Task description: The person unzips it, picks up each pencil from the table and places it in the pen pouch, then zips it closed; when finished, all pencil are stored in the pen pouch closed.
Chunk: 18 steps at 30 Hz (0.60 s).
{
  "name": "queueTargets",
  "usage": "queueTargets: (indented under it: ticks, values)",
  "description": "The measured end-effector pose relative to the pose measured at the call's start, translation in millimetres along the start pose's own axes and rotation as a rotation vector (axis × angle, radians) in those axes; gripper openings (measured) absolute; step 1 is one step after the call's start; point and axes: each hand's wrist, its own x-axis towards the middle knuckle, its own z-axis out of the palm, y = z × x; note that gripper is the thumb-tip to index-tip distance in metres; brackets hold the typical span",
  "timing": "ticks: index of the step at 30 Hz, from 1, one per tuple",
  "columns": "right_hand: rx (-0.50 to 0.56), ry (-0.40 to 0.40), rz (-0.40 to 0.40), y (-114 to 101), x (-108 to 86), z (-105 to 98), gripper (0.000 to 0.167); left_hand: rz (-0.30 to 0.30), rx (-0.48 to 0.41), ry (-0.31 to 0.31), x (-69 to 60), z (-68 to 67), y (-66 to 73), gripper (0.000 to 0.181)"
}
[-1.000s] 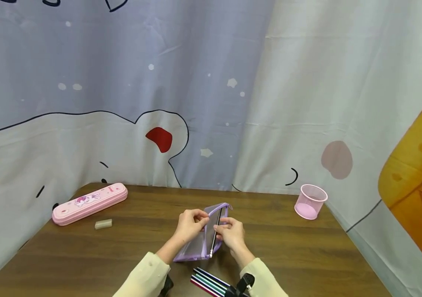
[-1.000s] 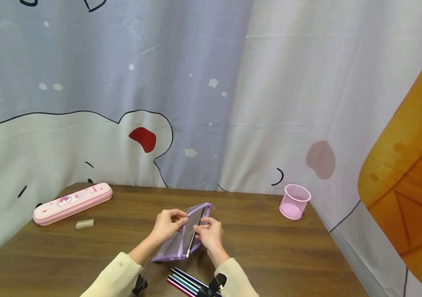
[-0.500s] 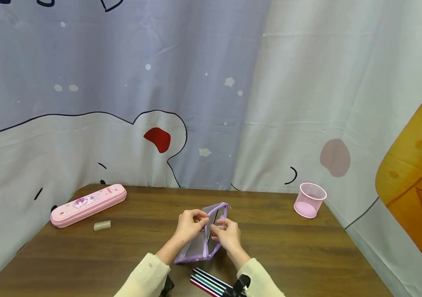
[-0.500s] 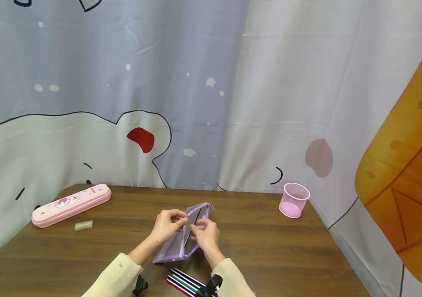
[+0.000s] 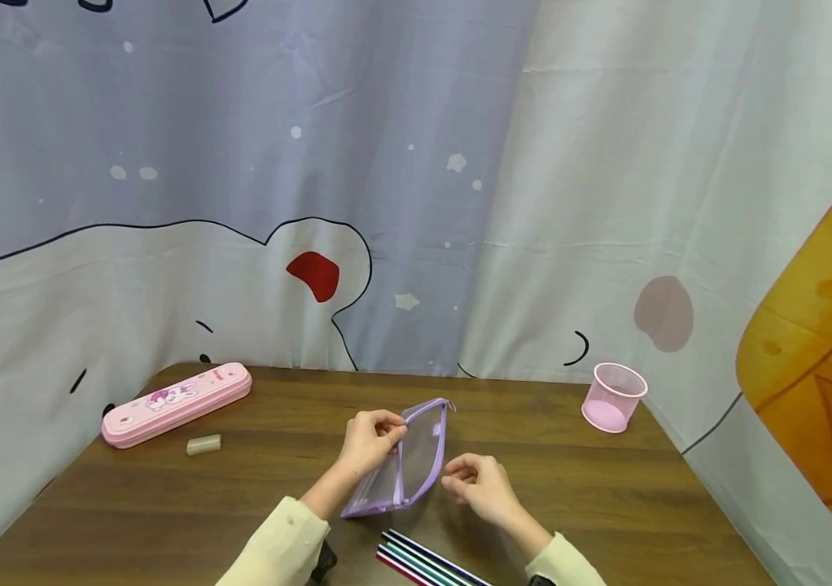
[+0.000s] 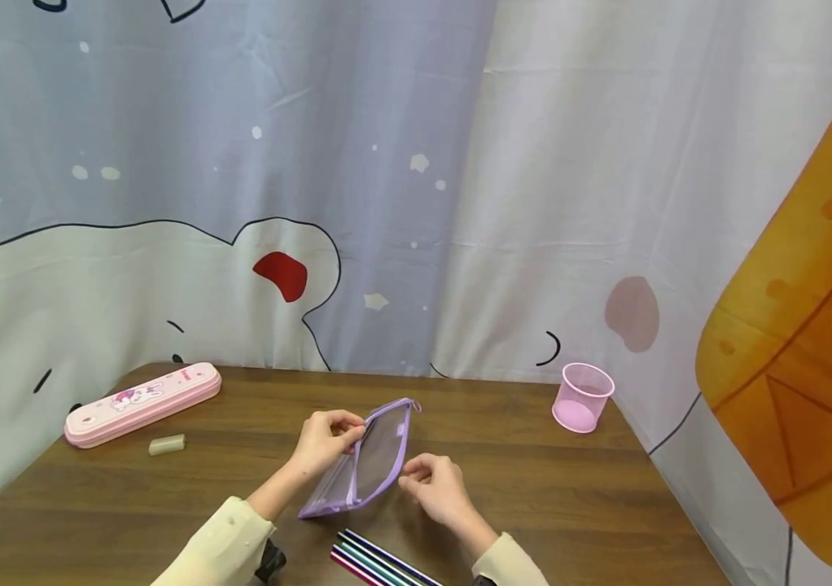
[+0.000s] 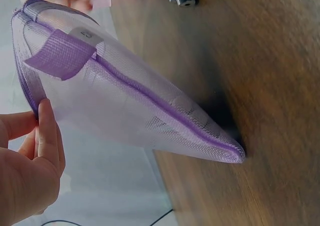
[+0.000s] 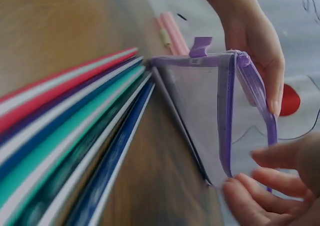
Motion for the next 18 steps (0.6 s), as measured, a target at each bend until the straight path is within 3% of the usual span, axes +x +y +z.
queueTargets:
  ticks: [4,8,13,18]
  values:
    - [-0.238,-0.218,-0.131,0.3,-21.2,-11.4,0.023,0.0,0.015,0.005,0.2,-0.3,0.0,0.006]
    - [-0.445,-0.383,-0.2,-6.5,-45.9,-15.7,0.021,-0.001,0.009,0.003,0.7,-0.8,0.1,0.007]
    - [-0.651,-0.39,-0.262,-9.6,-67.0,-10.6,0.013,0.001,0.007,0.003,1.5,-2.0,0.0,0.006]
    - [-0.636,-0.343,-0.271,-4.1,-72.8,-5.1,0.008,0.002,0.013,0.006,1.2,-1.4,-1.4,0.006]
